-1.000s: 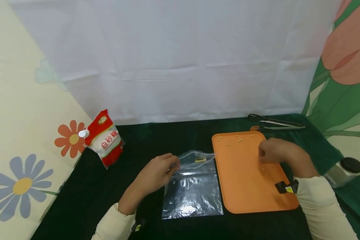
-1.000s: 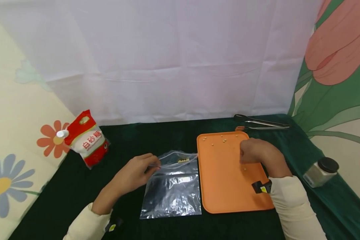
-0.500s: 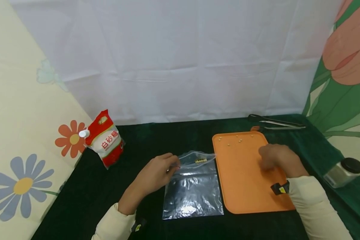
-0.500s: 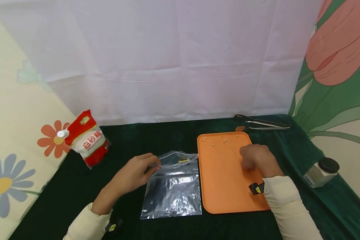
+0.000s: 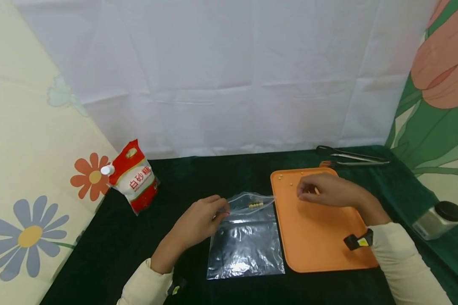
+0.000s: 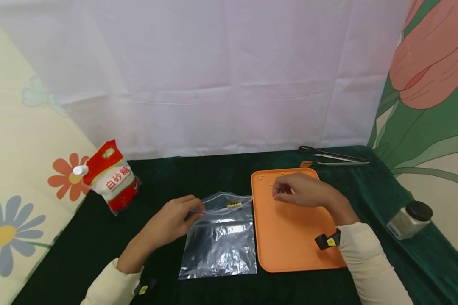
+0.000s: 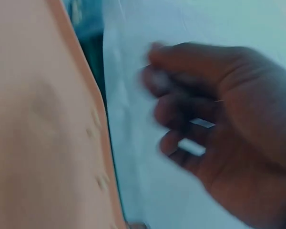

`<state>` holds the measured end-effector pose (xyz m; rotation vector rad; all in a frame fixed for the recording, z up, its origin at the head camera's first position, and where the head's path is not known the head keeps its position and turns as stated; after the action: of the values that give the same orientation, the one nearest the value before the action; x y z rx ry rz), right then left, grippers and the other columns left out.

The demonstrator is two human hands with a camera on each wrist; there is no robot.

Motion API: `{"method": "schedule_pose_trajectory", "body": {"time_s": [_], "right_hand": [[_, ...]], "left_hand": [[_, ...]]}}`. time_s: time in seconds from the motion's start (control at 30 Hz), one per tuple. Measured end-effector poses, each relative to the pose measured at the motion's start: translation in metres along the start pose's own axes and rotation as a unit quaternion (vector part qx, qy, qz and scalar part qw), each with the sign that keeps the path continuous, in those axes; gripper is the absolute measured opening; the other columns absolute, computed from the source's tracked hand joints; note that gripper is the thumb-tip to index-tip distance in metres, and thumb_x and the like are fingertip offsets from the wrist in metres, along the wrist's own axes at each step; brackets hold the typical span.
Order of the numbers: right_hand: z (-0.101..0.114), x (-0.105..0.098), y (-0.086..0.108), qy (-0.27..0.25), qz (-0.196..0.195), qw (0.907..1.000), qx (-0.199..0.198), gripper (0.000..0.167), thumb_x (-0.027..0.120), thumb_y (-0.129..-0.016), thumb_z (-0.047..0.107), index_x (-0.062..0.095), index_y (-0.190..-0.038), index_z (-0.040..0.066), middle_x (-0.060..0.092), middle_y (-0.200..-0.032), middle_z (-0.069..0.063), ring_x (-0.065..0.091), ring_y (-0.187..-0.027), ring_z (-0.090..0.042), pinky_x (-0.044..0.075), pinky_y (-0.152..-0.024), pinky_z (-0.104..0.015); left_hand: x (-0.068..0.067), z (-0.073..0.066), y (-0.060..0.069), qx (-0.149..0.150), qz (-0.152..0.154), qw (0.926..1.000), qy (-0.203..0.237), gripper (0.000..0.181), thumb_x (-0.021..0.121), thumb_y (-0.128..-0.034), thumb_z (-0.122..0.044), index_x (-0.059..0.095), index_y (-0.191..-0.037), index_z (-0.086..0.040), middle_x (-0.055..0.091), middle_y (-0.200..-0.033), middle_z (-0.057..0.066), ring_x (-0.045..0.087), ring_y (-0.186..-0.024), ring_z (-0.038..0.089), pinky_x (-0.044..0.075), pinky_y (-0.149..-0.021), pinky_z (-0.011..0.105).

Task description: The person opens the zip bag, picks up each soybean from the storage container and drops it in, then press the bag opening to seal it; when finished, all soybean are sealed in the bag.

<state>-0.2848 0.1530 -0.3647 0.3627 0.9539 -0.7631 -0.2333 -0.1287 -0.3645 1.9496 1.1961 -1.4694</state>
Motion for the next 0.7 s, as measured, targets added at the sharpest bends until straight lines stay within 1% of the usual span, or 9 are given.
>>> {"method": "schedule_pose_trajectory", "body": {"time_s": [0.07, 0.17, 0.23, 0.33, 0.47, 0.57, 0.7], "right_hand": [[0.014, -0.001, -0.006, -0.038, -0.04, 0.9975, -0.044, 0.006, 0.063, -0.101, 0.028, 0.066, -0.103, 0.023, 0.063, -0.087, 0.009, 0.054, -0.073, -0.012, 0.048, -0.064, -0.029], [0.03, 0.002, -0.014, -0.085, -0.078, 0.9893, -0.09, 0.006, 0.063, -0.101, 0.026, 0.066, -0.105, 0.024, 0.063, -0.085, 0.007, 0.053, -0.071, -0.013, 0.047, -0.061, -0.03], [0.035, 0.005, -0.018, -0.106, -0.09, 0.9854, -0.098, 0.006, 0.064, -0.1, 0.025, 0.067, -0.105, 0.023, 0.062, -0.085, 0.006, 0.053, -0.07, -0.014, 0.046, -0.061, -0.03], [0.039, 0.008, -0.021, -0.116, -0.103, 0.9833, -0.095, 0.006, 0.065, -0.1, 0.024, 0.068, -0.104, 0.022, 0.061, -0.083, 0.006, 0.053, -0.07, -0.014, 0.046, -0.06, -0.031], [0.039, 0.011, -0.023, -0.109, -0.119, 0.9829, -0.089, 0.006, 0.065, -0.099, 0.026, 0.068, -0.103, 0.023, 0.059, -0.082, 0.007, 0.052, -0.069, -0.014, 0.045, -0.06, -0.032], [0.042, 0.014, -0.027, -0.081, -0.129, 0.9841, -0.092, 0.007, 0.065, -0.099, 0.029, 0.068, -0.104, 0.025, 0.059, -0.082, 0.01, 0.051, -0.069, -0.012, 0.045, -0.058, -0.03], [0.047, 0.02, -0.033, -0.04, -0.131, 0.9859, -0.096, 0.009, 0.066, -0.098, 0.032, 0.068, -0.106, 0.027, 0.058, -0.086, 0.014, 0.052, -0.071, -0.009, 0.045, -0.059, -0.028]], "left_hand": [[0.0, 0.0, 0.0, -0.001, 0.001, 1.0, 0.003, 0.017, 0.074, -0.0905, -0.011, 0.07, -0.107, -0.016, 0.063, -0.098, -0.011, 0.056, -0.073, -0.001, 0.05, -0.061, 0.018], [0.0, 0.0, 0.0, -0.003, 0.002, 1.0, 0.006, 0.017, 0.074, -0.0907, -0.011, 0.07, -0.107, -0.017, 0.062, -0.097, -0.011, 0.056, -0.073, -0.001, 0.05, -0.061, 0.018], [0.0, 0.0, 0.001, -0.004, 0.002, 1.0, 0.008, 0.017, 0.074, -0.091, -0.011, 0.07, -0.107, -0.017, 0.062, -0.097, -0.011, 0.056, -0.073, 0.0, 0.05, -0.061, 0.018], [0.001, 0.0, 0.001, -0.003, 0.004, 1.0, 0.007, 0.017, 0.074, -0.0911, -0.012, 0.071, -0.107, -0.016, 0.062, -0.097, -0.011, 0.055, -0.073, 0.0, 0.05, -0.061, 0.018], [0.001, 0.0, 0.0, -0.001, 0.007, 1.0, 0.004, 0.018, 0.074, -0.0906, -0.011, 0.071, -0.107, -0.016, 0.062, -0.097, -0.011, 0.056, -0.074, 0.0, 0.05, -0.062, 0.018], [0.002, 0.0, 0.0, -0.001, 0.009, 1.0, 0.001, 0.019, 0.074, -0.0904, -0.01, 0.07, -0.107, -0.017, 0.062, -0.097, -0.011, 0.056, -0.075, -0.001, 0.05, -0.063, 0.017], [0.002, 0.0, 0.0, 0.0, 0.011, 0.9999, 0.002, 0.019, 0.073, -0.0905, -0.01, 0.07, -0.108, -0.017, 0.062, -0.098, -0.011, 0.056, -0.076, -0.001, 0.05, -0.064, 0.017]]}}
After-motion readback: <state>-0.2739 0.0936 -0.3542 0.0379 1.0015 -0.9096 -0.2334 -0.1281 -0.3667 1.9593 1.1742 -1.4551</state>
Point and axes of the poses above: each hand's wrist, its own y-axis away from the middle knuckle, its own x-axis out of the palm, z = x × y, the point moved 8 cm from there along -y, towards the middle knuckle
